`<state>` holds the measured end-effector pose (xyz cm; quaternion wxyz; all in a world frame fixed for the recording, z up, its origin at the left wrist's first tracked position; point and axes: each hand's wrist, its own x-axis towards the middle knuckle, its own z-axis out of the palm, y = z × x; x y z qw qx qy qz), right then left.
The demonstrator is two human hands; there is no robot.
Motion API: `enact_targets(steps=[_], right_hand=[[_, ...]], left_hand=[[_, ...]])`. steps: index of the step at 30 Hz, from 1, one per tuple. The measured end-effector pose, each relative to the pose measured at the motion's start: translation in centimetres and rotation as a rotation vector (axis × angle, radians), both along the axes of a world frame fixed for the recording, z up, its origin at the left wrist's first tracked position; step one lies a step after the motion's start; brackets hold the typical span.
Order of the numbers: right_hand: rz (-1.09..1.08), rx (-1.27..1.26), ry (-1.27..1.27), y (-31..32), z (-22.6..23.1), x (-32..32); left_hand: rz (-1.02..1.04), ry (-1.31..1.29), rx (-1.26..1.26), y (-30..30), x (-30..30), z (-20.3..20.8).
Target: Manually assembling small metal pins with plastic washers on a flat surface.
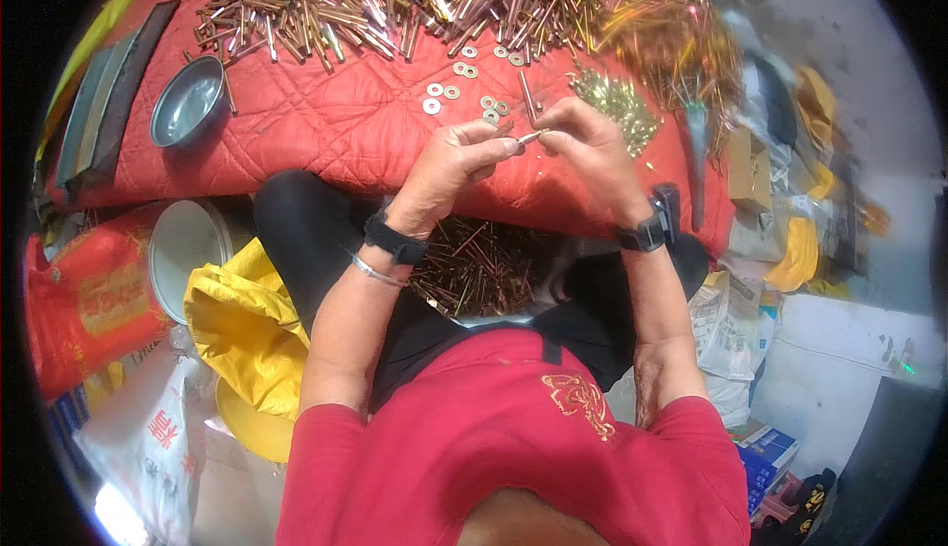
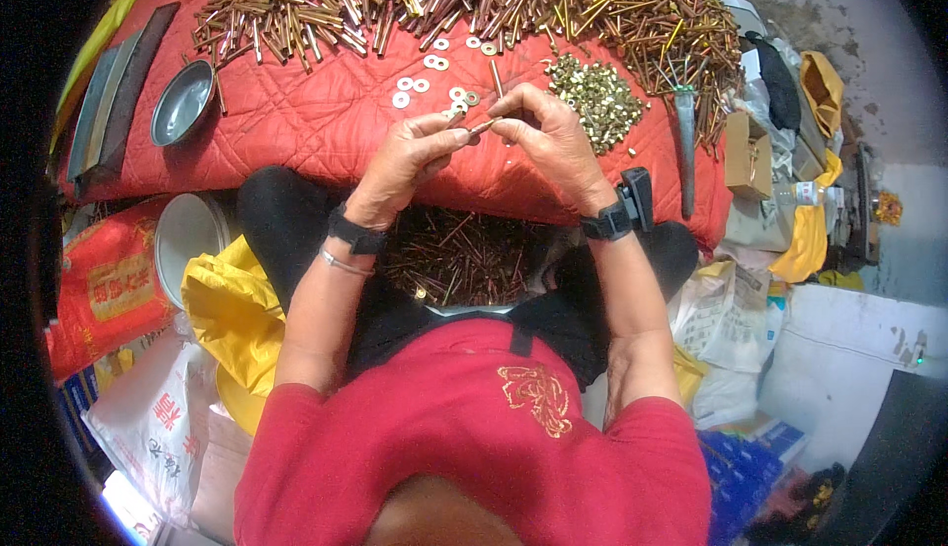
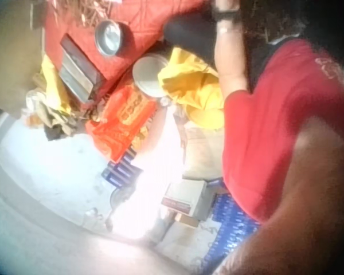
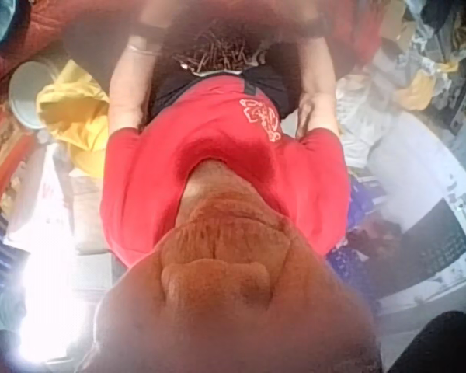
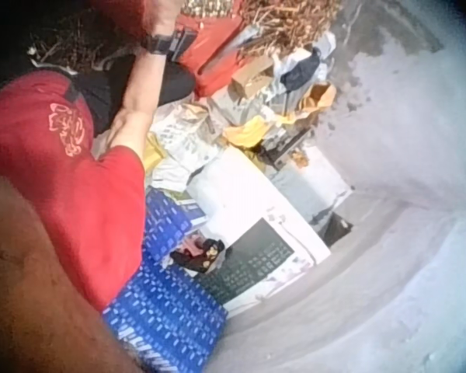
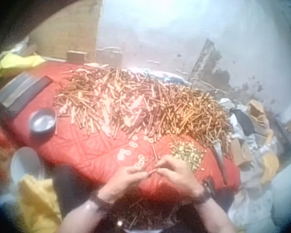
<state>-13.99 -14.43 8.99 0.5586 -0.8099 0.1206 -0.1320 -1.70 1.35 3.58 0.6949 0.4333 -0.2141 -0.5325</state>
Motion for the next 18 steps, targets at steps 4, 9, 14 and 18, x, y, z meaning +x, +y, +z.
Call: enact_targets(steps=[4,9,14,18], right_hand=[[0.04,-0.272,0.176,-0.4,0.7,-0.2],[0.038,-0.289,0.042,-0.1,0.5,-0.5],[-0.002,-0.287,0.221,-0.6,-0.8,-0.8],[-0.079,0.002,0.1,-1.6,-2.1,-0.9]], left_hand=[[0.081,-0.203,0.005,-0.1,-0.4,0.4],[-0.037,-0.056,-0.04,0.0,0.3,-0.3],[0.087,-0.631,-0.011,-0.1,-0.7,-0.7],[0.075,-0.214,-0.016,-0.7,-0.7,-0.4]])
